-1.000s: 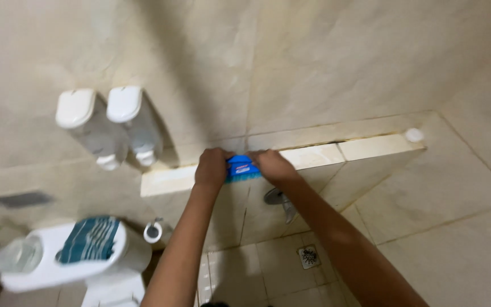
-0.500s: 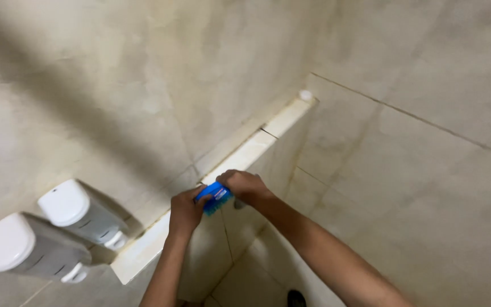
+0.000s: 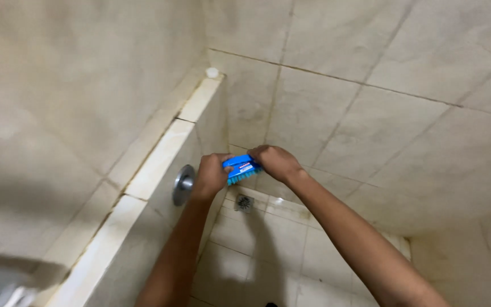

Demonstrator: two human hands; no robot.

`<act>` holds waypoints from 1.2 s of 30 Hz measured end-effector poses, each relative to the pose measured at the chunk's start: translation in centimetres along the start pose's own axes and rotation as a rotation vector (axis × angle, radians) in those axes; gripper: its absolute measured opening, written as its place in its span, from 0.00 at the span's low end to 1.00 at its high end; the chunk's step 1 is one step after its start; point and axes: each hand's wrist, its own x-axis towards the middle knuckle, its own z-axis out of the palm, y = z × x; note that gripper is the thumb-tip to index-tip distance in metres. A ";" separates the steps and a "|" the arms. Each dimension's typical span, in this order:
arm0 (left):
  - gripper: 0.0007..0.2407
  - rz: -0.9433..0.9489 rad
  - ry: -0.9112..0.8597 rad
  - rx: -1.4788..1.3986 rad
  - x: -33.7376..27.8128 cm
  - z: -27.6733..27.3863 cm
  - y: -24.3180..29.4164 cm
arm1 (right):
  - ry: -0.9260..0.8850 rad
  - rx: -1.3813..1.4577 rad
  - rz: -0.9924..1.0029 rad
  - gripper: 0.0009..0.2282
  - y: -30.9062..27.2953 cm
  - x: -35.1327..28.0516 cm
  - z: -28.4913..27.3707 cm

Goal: The person uses a blue scrub brush to clean the grout lines and tiled surfaces of a shower stall. They scrub the vertical wall tiles near the corner and then move to the floor tiles around the drain, applying pressure to remove dirt.

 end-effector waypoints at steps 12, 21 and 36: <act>0.13 0.081 -0.279 0.147 6.4 12.8 3.1 | -0.136 -0.042 0.229 0.05 9.5 -8.6 -3.0; 0.14 0.126 -0.245 0.035 11.2 20.6 -4.8 | -0.114 0.025 0.351 0.08 14.0 -7.7 -1.4; 0.15 0.286 -0.398 -0.138 20.1 25.7 -14.7 | -0.156 0.039 0.555 0.10 21.9 -2.8 5.4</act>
